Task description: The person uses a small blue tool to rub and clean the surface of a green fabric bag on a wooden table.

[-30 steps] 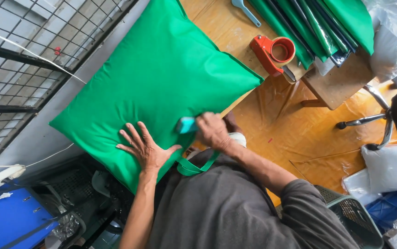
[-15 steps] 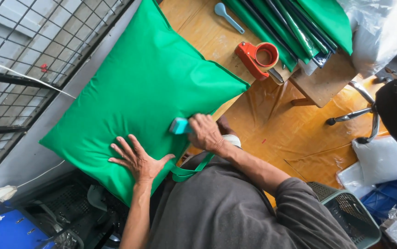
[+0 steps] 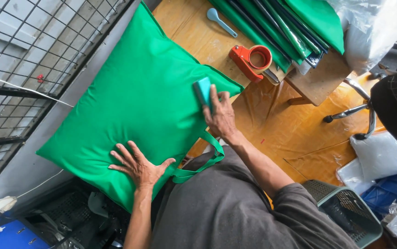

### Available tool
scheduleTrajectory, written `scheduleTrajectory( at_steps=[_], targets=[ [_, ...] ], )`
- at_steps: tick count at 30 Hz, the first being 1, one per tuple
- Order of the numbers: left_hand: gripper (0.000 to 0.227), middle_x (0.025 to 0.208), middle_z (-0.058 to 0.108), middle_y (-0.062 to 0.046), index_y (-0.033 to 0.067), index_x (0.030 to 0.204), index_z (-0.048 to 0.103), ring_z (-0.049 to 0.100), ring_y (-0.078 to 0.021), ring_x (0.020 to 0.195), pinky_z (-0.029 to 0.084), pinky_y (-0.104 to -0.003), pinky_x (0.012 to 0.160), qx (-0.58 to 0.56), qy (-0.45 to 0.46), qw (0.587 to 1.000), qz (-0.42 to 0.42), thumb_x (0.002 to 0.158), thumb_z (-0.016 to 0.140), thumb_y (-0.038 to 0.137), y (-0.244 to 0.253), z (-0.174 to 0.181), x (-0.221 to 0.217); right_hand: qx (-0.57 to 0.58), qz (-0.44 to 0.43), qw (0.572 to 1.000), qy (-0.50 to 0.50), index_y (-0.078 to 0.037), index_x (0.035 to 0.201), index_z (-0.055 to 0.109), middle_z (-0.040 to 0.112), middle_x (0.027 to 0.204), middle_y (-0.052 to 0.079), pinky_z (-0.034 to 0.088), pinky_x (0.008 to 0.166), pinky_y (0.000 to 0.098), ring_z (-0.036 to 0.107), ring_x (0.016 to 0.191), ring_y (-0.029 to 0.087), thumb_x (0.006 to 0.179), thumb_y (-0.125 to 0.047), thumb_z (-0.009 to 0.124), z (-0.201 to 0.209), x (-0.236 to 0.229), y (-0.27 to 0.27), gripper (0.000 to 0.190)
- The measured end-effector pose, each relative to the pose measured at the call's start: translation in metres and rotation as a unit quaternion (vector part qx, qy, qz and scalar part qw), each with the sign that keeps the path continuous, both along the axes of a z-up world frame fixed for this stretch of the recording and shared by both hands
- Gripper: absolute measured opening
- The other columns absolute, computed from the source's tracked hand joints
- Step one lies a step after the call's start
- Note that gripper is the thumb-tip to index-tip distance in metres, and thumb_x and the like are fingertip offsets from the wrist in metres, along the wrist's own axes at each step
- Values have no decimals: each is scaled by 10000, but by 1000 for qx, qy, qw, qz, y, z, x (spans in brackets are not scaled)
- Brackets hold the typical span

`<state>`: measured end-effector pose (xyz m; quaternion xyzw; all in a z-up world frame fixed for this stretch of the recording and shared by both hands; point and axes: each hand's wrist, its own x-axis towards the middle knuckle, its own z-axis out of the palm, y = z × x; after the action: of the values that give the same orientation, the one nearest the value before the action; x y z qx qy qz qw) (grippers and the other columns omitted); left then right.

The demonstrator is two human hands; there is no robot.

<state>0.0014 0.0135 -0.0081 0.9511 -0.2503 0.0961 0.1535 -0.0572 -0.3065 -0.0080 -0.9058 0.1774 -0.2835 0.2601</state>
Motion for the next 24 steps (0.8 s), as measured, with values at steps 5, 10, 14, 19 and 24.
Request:
scheduleTrajectory(
  at_steps=[5,10,14,19,24],
  targets=[
    [1519,1664,81,-334,75,1647,175,4,-607,1501,-101,-798,1081,-14,-10,1000,7,518,661,967,-3,-1,-3,211,-165,922,281,-266,1477,527,462,1191,121,570,886,567,661,1062,452,900,-414,654,-72,-30,-72,609],
    [1519,1662,86,-335,77,1646,178,16,-609,1500,-85,-799,1083,-13,-13,1000,16,516,647,976,-2,-2,1,102,-122,981,108,-93,1518,477,473,1142,188,562,811,587,635,996,504,896,-260,690,26,3,-40,678],
    [1496,1651,89,-351,61,1639,189,37,-626,1492,-38,-837,1062,-1,-10,1000,9,535,644,962,-2,1,1,99,-49,973,202,-297,1526,492,421,1122,92,566,870,522,611,1045,400,898,-336,648,3,33,-41,648],
    [1493,1659,111,-335,77,1642,202,26,-617,1496,-73,-812,1071,-16,-20,1000,12,520,690,931,-4,-3,-1,49,-142,962,228,-239,1481,529,460,1104,140,562,823,530,617,1014,430,838,-237,677,-24,-14,-70,660],
    [1530,1672,89,-316,85,1652,184,6,-600,1504,-88,-803,1079,-14,1,1000,13,485,749,898,0,2,-3,54,-142,987,51,-71,1621,256,434,1152,223,499,901,591,545,1063,500,872,-122,697,-9,-38,-28,871]
  ],
)
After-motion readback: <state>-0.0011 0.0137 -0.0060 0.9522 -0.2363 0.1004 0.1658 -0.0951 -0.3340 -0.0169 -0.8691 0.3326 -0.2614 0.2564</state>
